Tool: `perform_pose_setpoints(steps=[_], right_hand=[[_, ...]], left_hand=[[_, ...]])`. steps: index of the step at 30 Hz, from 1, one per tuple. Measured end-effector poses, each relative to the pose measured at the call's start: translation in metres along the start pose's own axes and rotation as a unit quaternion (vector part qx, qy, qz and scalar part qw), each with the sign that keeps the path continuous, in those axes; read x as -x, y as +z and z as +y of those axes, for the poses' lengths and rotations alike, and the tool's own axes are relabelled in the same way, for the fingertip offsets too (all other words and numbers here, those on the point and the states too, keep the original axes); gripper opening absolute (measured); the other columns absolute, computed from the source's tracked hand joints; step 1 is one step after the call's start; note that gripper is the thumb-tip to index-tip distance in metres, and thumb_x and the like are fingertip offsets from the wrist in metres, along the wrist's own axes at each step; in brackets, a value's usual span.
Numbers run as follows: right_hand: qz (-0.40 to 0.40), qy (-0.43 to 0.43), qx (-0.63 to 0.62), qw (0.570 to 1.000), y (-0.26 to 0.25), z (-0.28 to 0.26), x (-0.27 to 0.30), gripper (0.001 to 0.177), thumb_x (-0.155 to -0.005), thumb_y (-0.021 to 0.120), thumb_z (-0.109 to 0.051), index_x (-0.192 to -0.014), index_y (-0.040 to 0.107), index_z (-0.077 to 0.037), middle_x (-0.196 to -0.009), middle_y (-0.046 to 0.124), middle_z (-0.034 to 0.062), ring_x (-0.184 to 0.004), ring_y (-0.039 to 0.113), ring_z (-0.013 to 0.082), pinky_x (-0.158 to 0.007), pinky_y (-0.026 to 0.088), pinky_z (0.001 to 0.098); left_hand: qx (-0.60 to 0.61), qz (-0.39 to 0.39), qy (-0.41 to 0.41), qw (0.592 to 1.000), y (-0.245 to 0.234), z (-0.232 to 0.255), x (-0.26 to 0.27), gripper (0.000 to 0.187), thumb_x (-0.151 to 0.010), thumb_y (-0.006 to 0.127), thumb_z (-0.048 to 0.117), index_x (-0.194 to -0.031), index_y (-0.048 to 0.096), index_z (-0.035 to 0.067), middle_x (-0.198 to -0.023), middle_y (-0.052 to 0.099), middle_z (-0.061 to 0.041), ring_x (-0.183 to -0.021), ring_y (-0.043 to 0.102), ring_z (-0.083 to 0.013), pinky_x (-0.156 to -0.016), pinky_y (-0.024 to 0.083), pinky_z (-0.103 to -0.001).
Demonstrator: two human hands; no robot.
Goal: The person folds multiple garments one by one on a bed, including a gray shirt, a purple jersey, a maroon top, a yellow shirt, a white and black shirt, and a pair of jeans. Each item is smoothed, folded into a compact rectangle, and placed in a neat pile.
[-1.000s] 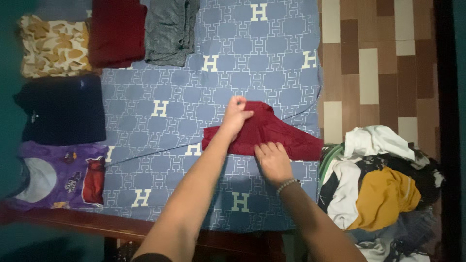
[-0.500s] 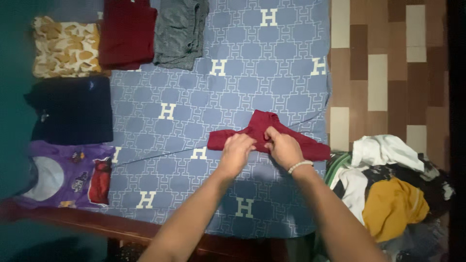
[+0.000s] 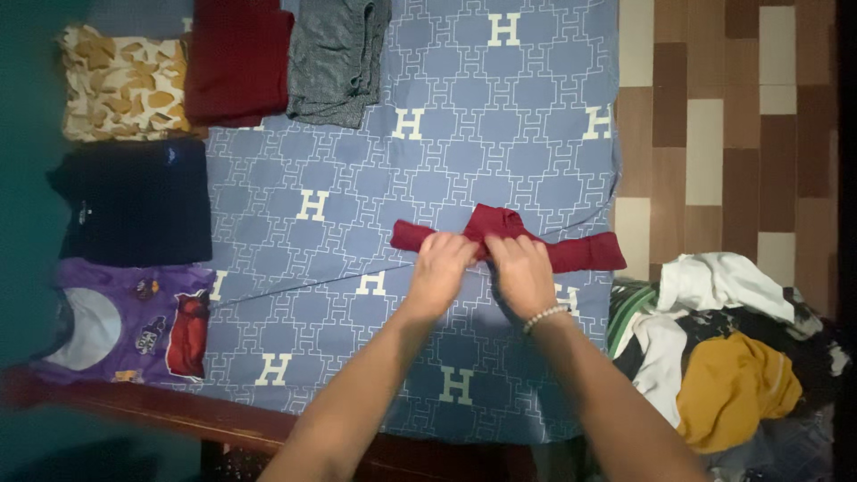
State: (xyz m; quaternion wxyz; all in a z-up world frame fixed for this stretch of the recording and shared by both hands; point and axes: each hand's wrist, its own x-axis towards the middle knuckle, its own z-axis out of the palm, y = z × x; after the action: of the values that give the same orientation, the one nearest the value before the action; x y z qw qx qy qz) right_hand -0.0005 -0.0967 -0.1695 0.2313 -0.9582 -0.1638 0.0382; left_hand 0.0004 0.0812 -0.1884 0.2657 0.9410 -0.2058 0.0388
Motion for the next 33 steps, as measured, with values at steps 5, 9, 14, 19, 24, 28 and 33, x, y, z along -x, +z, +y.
perform_pose_setpoints(steps=[5,9,14,19,24,28,33], right_hand=[[0.094,-0.127,0.140,0.977,-0.009,-0.002,-0.007,0.036,-0.085,0.057,-0.014,-0.118,0.066,-0.005,-0.109,0.066,0.0086,-0.108,0.059,0.0271,-0.097,0.044,0.0460],[0.063,-0.100,0.216,0.969,-0.001,0.001,-0.015,0.040,-0.088,0.055,-0.015,-0.124,0.066,-0.003,-0.109,0.065,0.0057,-0.105,0.059,0.0219,-0.100,0.043,0.0468],[-0.048,-0.055,0.205,0.976,0.006,0.015,-0.031,0.037,-0.092,0.055,-0.016,-0.127,0.066,-0.008,-0.108,0.063,0.0062,-0.106,0.059,0.0250,-0.095,0.044,0.0463],[-0.065,-0.067,0.255,0.962,-0.005,0.011,-0.033,0.054,-0.085,0.060,-0.029,-0.136,0.062,-0.012,-0.106,0.064,0.0053,-0.101,0.060,0.0255,-0.096,0.043,0.0536],[-0.047,-0.027,0.205,0.977,-0.011,-0.003,-0.030,0.068,-0.078,0.070,-0.045,-0.134,0.059,-0.008,-0.110,0.065,0.0061,-0.103,0.061,0.0260,-0.101,0.037,0.0652],[-0.048,0.054,0.047,0.996,-0.011,0.006,-0.032,0.045,-0.094,0.065,-0.032,-0.134,0.062,-0.012,-0.107,0.071,0.0094,-0.101,0.067,0.0289,-0.096,0.045,0.0566],[-0.068,0.213,-0.340,0.914,-0.012,0.000,-0.033,0.030,-0.104,0.054,-0.025,-0.116,0.066,-0.001,-0.093,0.077,0.0117,-0.085,0.074,0.0236,-0.078,0.056,0.0351]], left_hand=[[0.041,-0.115,-0.091,0.988,0.015,-0.024,-0.034,0.021,-0.094,0.067,0.025,-0.109,0.072,0.012,-0.107,0.071,-0.007,-0.110,0.061,-0.0286,-0.096,0.044,-0.045],[-0.012,-0.152,-0.087,0.984,0.003,-0.037,-0.045,0.034,-0.088,0.069,0.037,-0.109,0.068,0.011,-0.109,0.069,-0.008,-0.110,0.061,-0.0298,-0.093,0.041,-0.048],[-0.076,-0.152,-0.121,0.978,-0.023,-0.067,-0.029,0.034,-0.087,0.067,0.042,-0.104,0.068,0.012,-0.109,0.070,-0.008,-0.112,0.061,-0.0296,-0.095,0.038,-0.052],[-0.008,-0.196,-0.200,0.960,-0.012,-0.084,-0.010,0.030,-0.098,0.066,0.040,-0.107,0.067,0.011,-0.107,0.071,-0.013,-0.101,0.065,-0.0365,-0.088,0.049,-0.053],[0.438,-0.082,-0.392,0.805,0.007,-0.087,-0.029,0.027,-0.102,0.064,0.028,-0.115,0.064,0.005,-0.104,0.072,-0.016,-0.090,0.069,-0.0293,-0.075,0.056,-0.042],[0.731,-0.071,-0.453,0.506,-0.015,-0.074,-0.034,0.032,-0.104,0.060,0.028,-0.122,0.061,0.001,-0.102,0.070,-0.012,-0.085,0.066,-0.0226,-0.068,0.060,-0.037],[0.797,-0.023,-0.414,0.439,-0.058,0.003,-0.013,0.031,-0.098,0.061,0.020,-0.125,0.057,0.005,-0.110,0.072,-0.011,-0.097,0.072,-0.0233,-0.082,0.062,-0.037]])
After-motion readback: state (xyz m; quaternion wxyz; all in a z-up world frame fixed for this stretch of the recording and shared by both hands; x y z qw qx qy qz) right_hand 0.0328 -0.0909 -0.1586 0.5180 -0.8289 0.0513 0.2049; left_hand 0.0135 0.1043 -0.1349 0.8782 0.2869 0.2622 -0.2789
